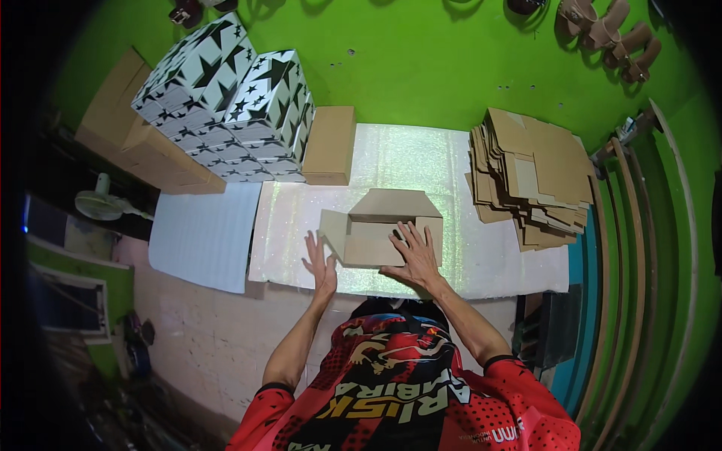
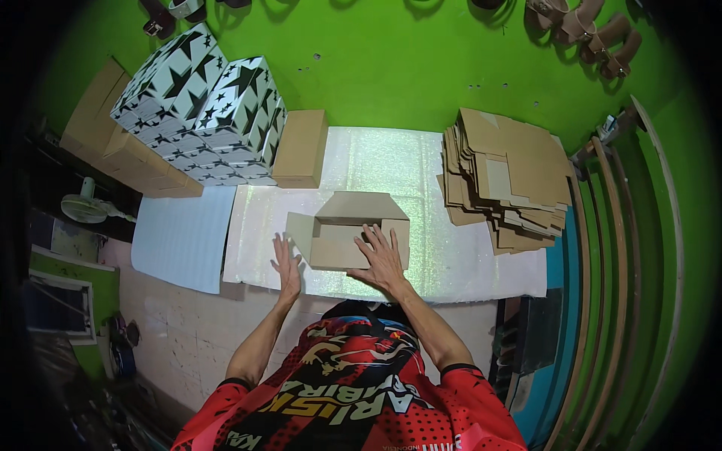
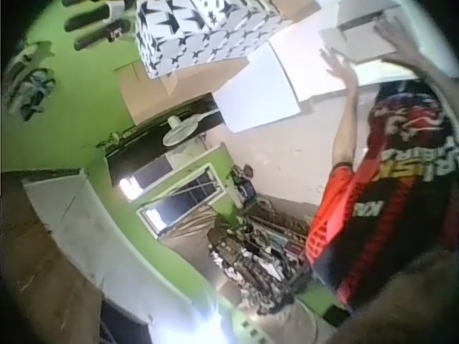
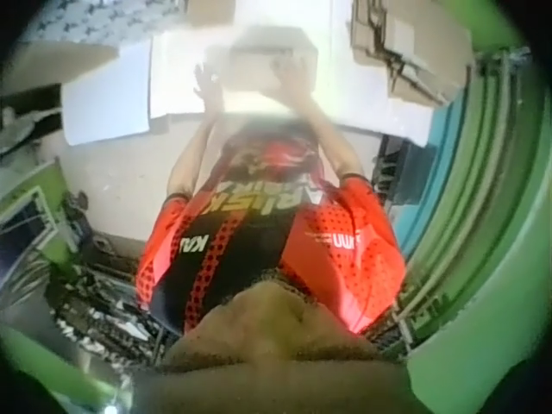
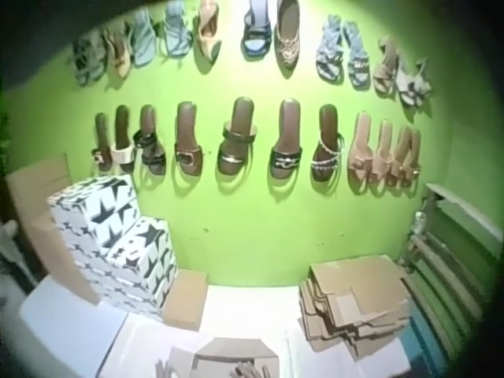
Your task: Folding flat cardboard pieces into shoe boxes and stacking them.
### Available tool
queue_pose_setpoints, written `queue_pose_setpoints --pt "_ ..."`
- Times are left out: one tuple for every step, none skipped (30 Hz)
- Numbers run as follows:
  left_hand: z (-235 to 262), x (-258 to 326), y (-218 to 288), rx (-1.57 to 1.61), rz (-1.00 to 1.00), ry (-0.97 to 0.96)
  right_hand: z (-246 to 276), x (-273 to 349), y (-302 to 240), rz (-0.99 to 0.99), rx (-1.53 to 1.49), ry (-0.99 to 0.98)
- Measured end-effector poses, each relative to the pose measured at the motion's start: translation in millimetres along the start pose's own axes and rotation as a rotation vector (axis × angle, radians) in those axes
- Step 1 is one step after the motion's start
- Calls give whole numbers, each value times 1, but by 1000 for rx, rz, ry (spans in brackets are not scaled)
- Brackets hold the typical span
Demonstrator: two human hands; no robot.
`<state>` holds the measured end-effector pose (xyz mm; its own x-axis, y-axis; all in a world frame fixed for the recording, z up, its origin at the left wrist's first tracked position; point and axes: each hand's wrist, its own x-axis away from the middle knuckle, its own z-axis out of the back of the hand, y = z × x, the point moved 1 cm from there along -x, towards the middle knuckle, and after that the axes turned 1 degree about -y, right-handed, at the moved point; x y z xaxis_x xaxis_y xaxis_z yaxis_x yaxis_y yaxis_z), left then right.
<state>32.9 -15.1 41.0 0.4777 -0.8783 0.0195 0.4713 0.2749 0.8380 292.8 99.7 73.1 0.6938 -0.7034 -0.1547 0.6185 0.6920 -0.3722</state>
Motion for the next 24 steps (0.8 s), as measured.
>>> queue_pose_setpoints --pt "1 -4 9 -35 -61 -50 0 1 2 -15 -4 -5" --pt "2 -3 20 -105 -154 -108 -1 2 3 -31 -7 -9" --pt "3 -4 35 -140 -200 -163 -1 1 2 -31 -9 -8" --pt "3 -4 47 -174 -248 -219 0 1 2 -26 -8 -8" --pt "-2 -6 38 -254 -315 -275 0 1 2 -23 -5 -8" --pt "-4 -8 40 -255 -318 -278 0 1 2 -26 -5 -6" --pt "-9 -10 44 -342 -353 -320 0 1 1 -18 -6 4" --pt "-12 -11 47 -429 -388 -362 -1 1 1 -10 -6 14" --pt "-15 -13 47 -476 -400 -376 -1 1 1 -17 -5 17" --pt "-16 -14 48 -476 -406 -382 -2 1 2 -12 -17 25" --pt "-18 -15 48 -506 -423 -400 -3 1 3 -7 -30 33" --pt "-20 -16 48 -535 -440 -417 -2 1 3 -13 -29 36" --pt "-22 -16 48 -536 -444 -420 -2 1 3 -15 -39 23" --pt "-24 -16 48 -557 -446 -423 -2 2 3 -17 -50 11" --pt "-25 -17 49 -578 -447 -425 -1 2 3 -20 -50 14" --pt "-26 -18 49 -580 -450 -426 -1 2 3 -13 -54 23" --pt "-27 -18 50 -590 -437 -435 0 1 3 -4 -59 32" --pt "-27 -19 51 -601 -423 -443 0 1 3 -5 -59 34" --pt "-27 -20 52 -602 -424 -443 1 2 3 0 -56 42" --pt "-28 -21 53 -613 -432 -458 1 2 3 5 -53 51" --pt "-28 -22 52 -623 -438 -471 2 2 2 8 -54 52" --pt "-28 -23 52 -624 -437 -468 3 2 2 5 -51 48" --pt "-28 -24 52 -629 -426 -483 4 1 1 3 -48 43" --pt "-28 -25 50 -633 -415 -499 4 2 0 5 -48 44"
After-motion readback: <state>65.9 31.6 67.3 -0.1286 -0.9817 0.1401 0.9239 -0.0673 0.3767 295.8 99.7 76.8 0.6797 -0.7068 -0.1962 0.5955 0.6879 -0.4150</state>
